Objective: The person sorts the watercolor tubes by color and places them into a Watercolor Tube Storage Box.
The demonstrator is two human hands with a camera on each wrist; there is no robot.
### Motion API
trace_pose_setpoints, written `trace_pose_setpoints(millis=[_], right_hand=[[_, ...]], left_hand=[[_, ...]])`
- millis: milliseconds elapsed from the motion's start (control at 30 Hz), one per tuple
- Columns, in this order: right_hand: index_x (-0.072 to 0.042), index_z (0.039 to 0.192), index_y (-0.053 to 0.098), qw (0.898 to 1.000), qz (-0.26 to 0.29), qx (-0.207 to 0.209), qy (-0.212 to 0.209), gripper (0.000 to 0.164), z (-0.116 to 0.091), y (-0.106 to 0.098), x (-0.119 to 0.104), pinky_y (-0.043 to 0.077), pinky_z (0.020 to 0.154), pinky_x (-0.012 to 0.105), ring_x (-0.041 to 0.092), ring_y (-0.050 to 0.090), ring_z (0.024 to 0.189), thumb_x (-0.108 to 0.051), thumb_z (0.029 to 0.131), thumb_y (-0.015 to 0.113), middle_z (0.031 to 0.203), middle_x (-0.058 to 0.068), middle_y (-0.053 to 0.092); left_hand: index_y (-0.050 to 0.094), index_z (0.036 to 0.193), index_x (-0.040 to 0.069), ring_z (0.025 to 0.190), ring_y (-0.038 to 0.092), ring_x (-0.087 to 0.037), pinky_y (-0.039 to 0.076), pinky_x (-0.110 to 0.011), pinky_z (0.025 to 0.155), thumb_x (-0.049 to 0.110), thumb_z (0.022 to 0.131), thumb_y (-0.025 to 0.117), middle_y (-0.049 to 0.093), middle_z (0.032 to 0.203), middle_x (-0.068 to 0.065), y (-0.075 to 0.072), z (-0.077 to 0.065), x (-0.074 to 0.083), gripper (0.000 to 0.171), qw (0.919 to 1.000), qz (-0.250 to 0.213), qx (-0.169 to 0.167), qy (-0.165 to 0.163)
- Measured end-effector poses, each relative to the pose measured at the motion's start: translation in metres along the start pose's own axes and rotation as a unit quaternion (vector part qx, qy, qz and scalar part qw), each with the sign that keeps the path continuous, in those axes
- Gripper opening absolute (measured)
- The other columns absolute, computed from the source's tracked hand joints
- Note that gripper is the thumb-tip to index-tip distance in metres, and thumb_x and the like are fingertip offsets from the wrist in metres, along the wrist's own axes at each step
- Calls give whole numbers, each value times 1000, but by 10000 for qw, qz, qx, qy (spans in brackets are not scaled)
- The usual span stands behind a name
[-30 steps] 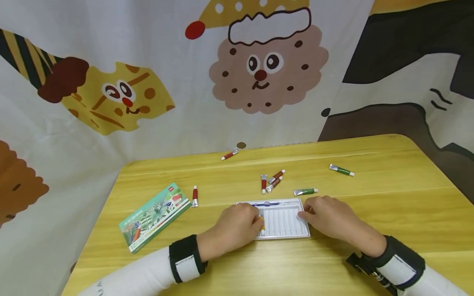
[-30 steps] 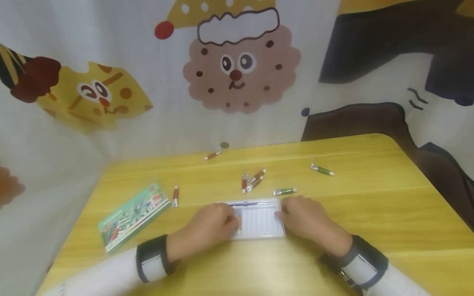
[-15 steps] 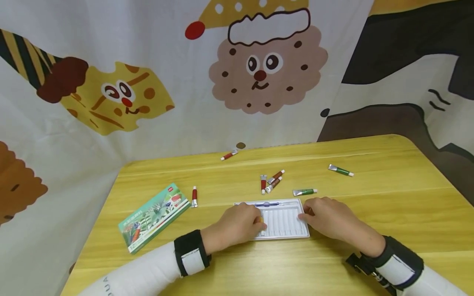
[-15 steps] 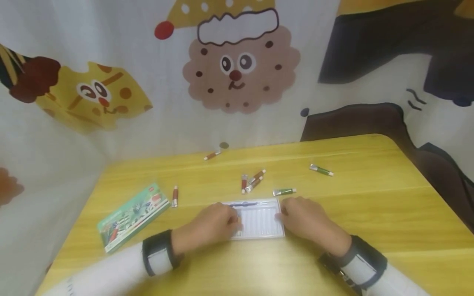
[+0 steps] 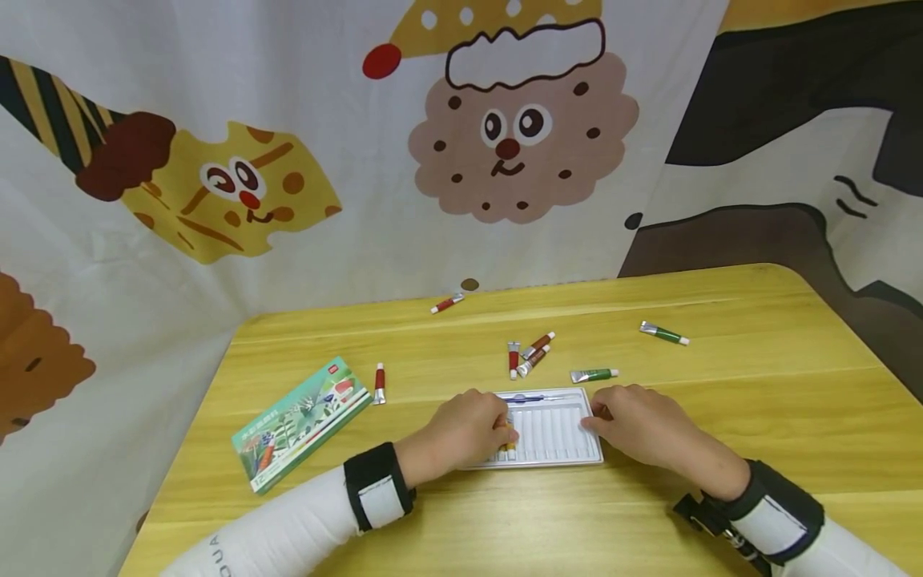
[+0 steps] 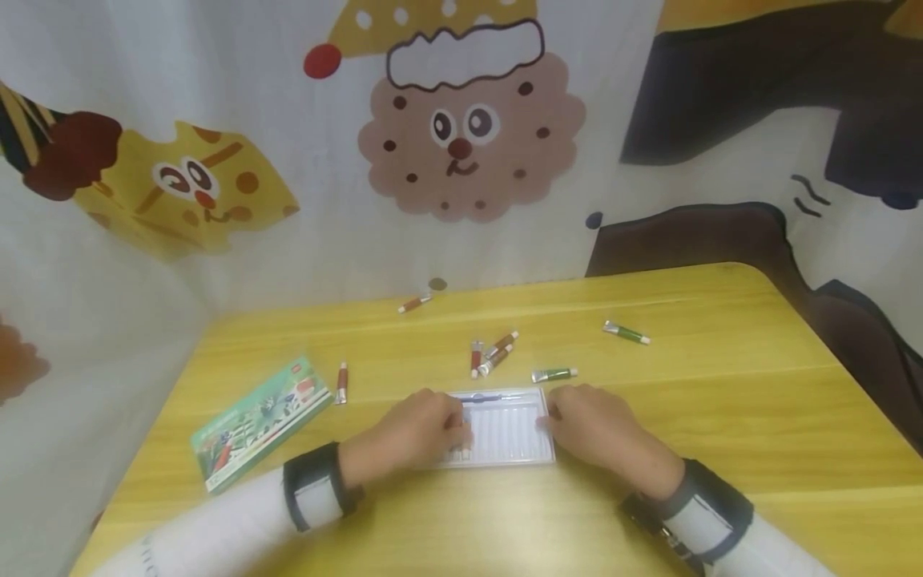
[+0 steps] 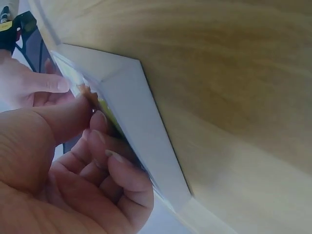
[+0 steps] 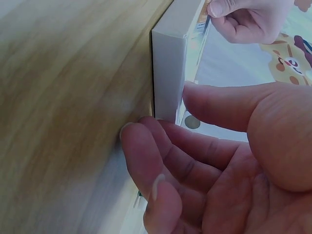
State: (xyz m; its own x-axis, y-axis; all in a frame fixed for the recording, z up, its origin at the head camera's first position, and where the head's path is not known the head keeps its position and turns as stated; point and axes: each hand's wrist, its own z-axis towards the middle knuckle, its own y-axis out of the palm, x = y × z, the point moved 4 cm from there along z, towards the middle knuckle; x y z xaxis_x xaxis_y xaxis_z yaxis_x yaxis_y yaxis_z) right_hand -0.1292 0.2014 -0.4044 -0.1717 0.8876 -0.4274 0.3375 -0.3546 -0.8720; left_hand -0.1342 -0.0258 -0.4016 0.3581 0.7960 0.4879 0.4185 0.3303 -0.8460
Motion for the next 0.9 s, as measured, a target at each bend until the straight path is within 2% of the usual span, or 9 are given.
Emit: trace_pose_setpoints(millis=[167,467,667,900], right_hand=[[-13,89,70,10000,-19,9,-30,16,0,-1,0,36,58,33,16,49,64,-26,96,77,78,-2,60],[-14,89,70,10000,-7,-13,-11,16,0,-1,0,37,59,34,16,50,66,-26,96,77,79,-2,61],[-13,92,71,10000,-1,-60,29,16,2,-1,1,37,60,34,17,50,67,-27,96,77,80,-2,62],[-12,93,71,10000,26,-62,46,16,2,0,1,37,60,34,17,50,66,-27,97,76,80,-2,62]], left_hand=[[53,63,15,53,45,-9,32,-25,51,28,97,77,43,56,7,0,0,0,44,9999,-77,-33,-138],[60,65,14,48,46,-11,33,-25,49,24,103,70,43,55,4,3,4,-5,40,9984,-427,-38,-380],[61,67,14,49,47,-12,34,-25,48,23,103,69,45,56,3,3,5,-5,38,9990,-329,7,-318],[63,72,13,50,49,-13,35,-25,48,22,104,67,48,58,1,2,5,-5,34,9984,-396,-30,-410]])
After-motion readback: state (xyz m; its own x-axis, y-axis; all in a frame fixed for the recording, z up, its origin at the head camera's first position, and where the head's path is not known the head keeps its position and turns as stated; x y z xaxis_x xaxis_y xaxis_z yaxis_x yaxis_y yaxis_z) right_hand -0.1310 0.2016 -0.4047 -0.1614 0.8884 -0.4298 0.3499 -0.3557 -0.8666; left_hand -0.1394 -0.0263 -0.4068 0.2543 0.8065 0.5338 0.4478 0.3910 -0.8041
